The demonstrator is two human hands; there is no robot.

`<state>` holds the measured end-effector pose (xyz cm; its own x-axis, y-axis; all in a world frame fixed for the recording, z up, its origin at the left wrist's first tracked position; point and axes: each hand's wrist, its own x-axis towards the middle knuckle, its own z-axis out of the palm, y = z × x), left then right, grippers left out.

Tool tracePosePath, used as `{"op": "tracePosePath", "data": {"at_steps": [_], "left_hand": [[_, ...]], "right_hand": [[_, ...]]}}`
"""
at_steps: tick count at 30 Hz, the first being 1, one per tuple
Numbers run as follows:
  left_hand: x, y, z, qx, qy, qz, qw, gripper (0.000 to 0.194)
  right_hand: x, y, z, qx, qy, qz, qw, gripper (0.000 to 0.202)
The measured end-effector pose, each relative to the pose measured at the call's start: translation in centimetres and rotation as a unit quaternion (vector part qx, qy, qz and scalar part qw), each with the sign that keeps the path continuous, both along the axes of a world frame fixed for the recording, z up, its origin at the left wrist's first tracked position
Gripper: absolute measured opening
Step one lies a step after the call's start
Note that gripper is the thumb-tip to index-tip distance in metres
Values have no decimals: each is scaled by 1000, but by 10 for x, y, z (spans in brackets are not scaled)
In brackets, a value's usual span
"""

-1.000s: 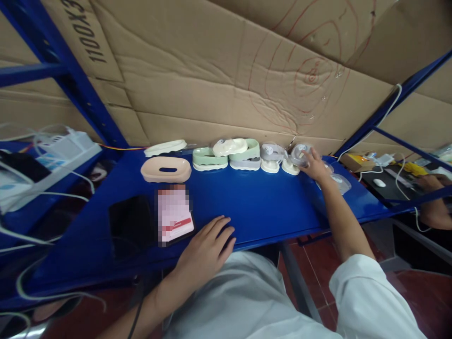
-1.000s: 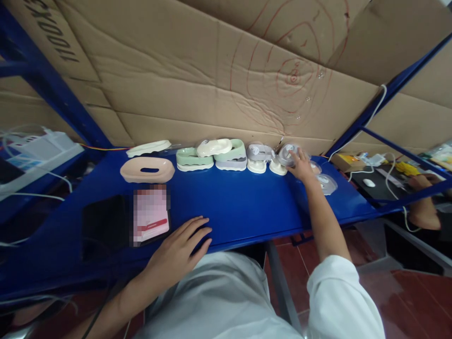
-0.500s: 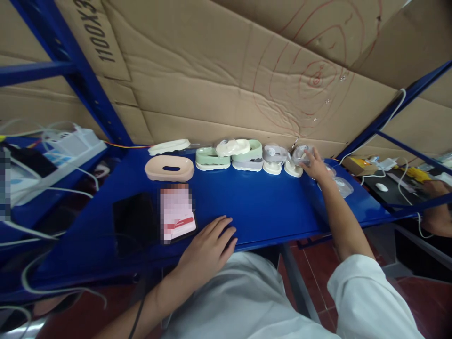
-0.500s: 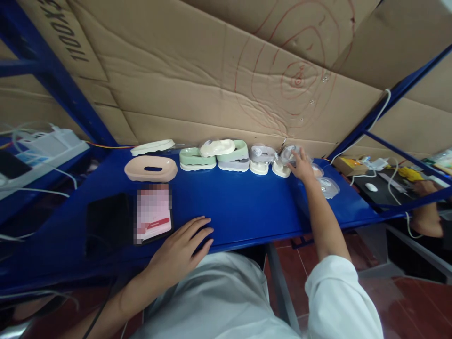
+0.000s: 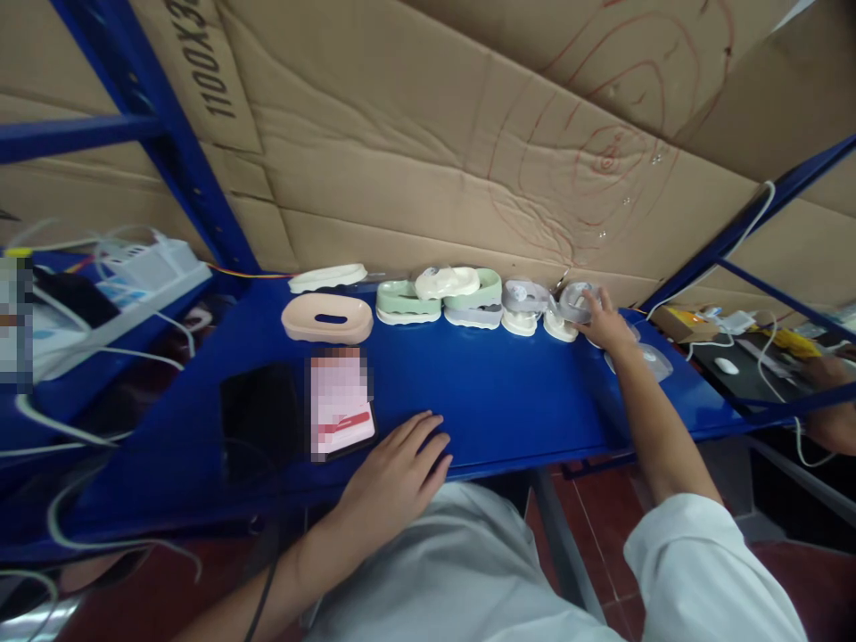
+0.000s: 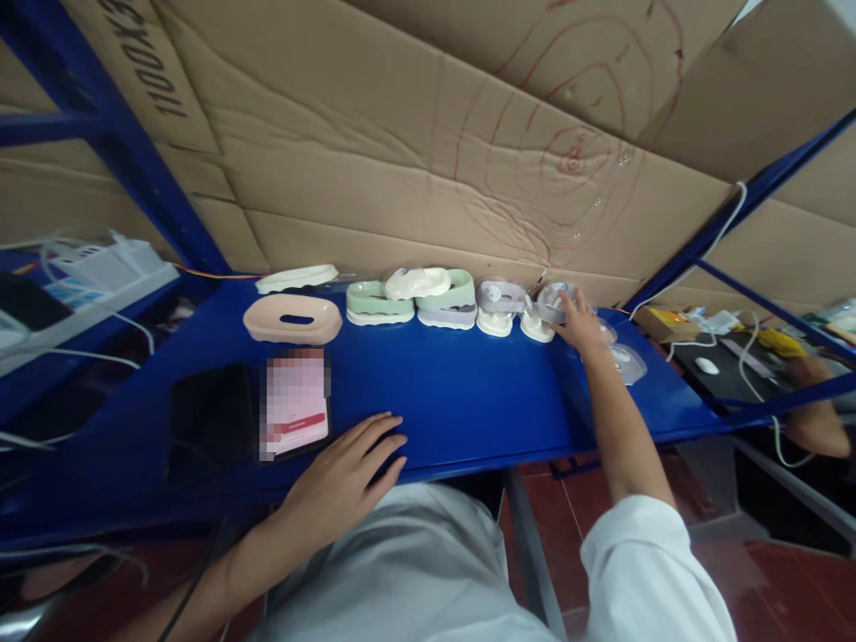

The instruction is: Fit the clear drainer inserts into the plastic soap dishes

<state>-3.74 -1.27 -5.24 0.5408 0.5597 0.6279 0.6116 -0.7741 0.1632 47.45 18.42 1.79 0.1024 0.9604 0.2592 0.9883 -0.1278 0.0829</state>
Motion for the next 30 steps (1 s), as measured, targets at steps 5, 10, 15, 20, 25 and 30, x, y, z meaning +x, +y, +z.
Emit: {"op": "tracePosePath", "data": {"at_steps": [5, 10, 15, 20, 25, 30], "left_hand": [[0, 0, -2, -13, -6, -2, 1000, 22], [1, -1, -4, -16, 2, 0, 1000, 25], [1, -1, -3, -15, 3, 2, 1000, 24], [1, -2, -2, -15, 2, 3, 1000, 23], [2, -2, -1, -19, 12, 3, 1000, 23], [2, -2, -1, -24, 12, 3, 1000, 23]], "right_hand": [[-4, -3, -3, 57, 73, -25, 995, 92], [1, -13, -4, 150, 105, -98, 978, 94], [9, 5, -3, 202, 170, -154, 952, 91], [2, 26, -6, 231, 188, -145, 943, 89], [-14, 22, 0, 197, 160, -191, 948, 98], [-78, 20, 20, 177, 130, -28, 975, 81]]}}
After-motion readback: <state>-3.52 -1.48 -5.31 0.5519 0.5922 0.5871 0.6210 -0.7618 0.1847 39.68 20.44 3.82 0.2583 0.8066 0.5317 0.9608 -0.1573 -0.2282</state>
